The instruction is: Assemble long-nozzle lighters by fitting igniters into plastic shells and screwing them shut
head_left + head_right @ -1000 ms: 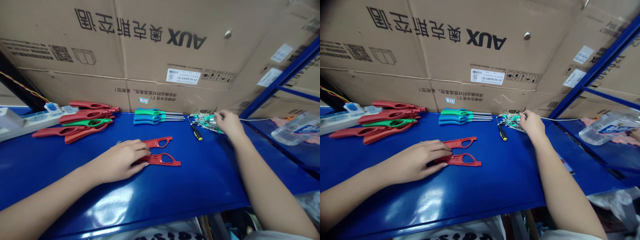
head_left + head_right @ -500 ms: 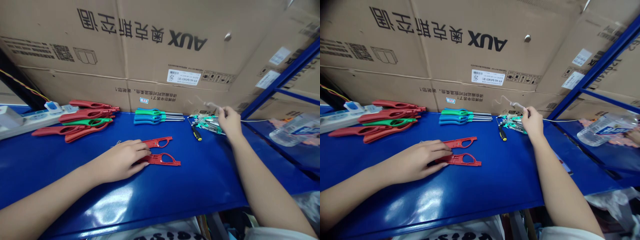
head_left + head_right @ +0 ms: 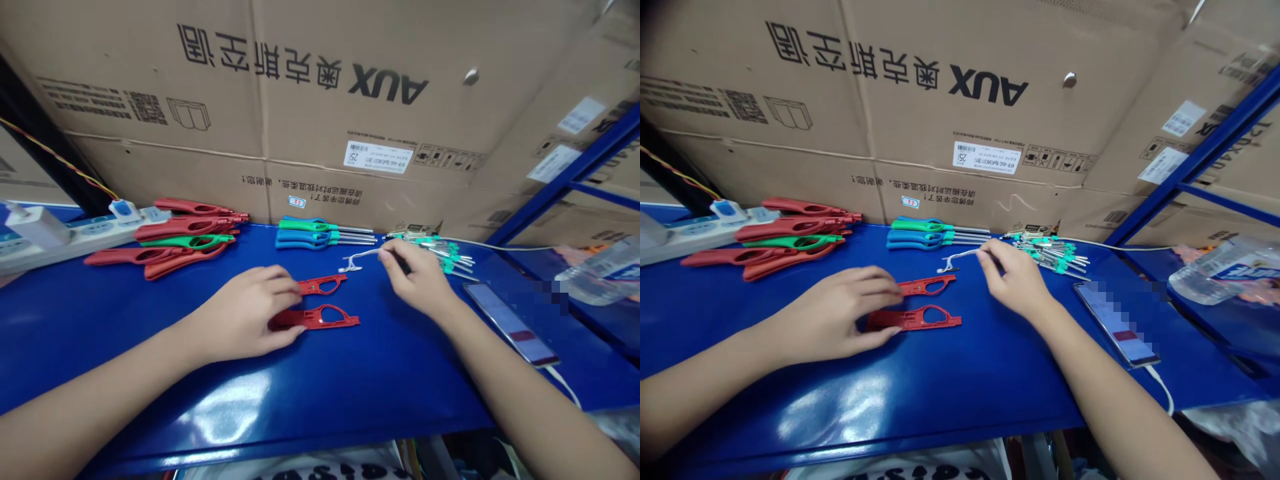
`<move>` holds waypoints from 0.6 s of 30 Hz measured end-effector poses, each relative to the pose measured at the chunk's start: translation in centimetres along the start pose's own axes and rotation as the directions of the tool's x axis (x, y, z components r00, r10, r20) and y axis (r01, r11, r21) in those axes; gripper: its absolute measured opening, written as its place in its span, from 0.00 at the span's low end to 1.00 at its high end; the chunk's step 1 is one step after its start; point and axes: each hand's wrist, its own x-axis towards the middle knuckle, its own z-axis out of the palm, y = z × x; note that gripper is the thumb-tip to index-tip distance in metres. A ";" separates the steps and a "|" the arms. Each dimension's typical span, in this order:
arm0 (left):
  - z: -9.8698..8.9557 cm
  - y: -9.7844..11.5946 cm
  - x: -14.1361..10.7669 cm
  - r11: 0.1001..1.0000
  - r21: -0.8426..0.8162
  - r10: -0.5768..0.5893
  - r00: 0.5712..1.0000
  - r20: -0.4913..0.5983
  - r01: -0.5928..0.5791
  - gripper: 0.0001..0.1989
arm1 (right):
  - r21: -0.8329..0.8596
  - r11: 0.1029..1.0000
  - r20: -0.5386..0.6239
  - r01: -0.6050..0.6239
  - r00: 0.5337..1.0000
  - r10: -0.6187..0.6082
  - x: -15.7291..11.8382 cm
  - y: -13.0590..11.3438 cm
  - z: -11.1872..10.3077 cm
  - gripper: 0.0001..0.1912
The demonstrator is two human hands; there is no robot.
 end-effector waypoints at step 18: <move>2.1 2.9 -0.1 0.813 -0.550 -0.277 0.958 -0.078 0.190 0.12 | 0.390 0.920 0.368 0.039 0.909 -0.194 -2.5 -5.8 1.7 0.08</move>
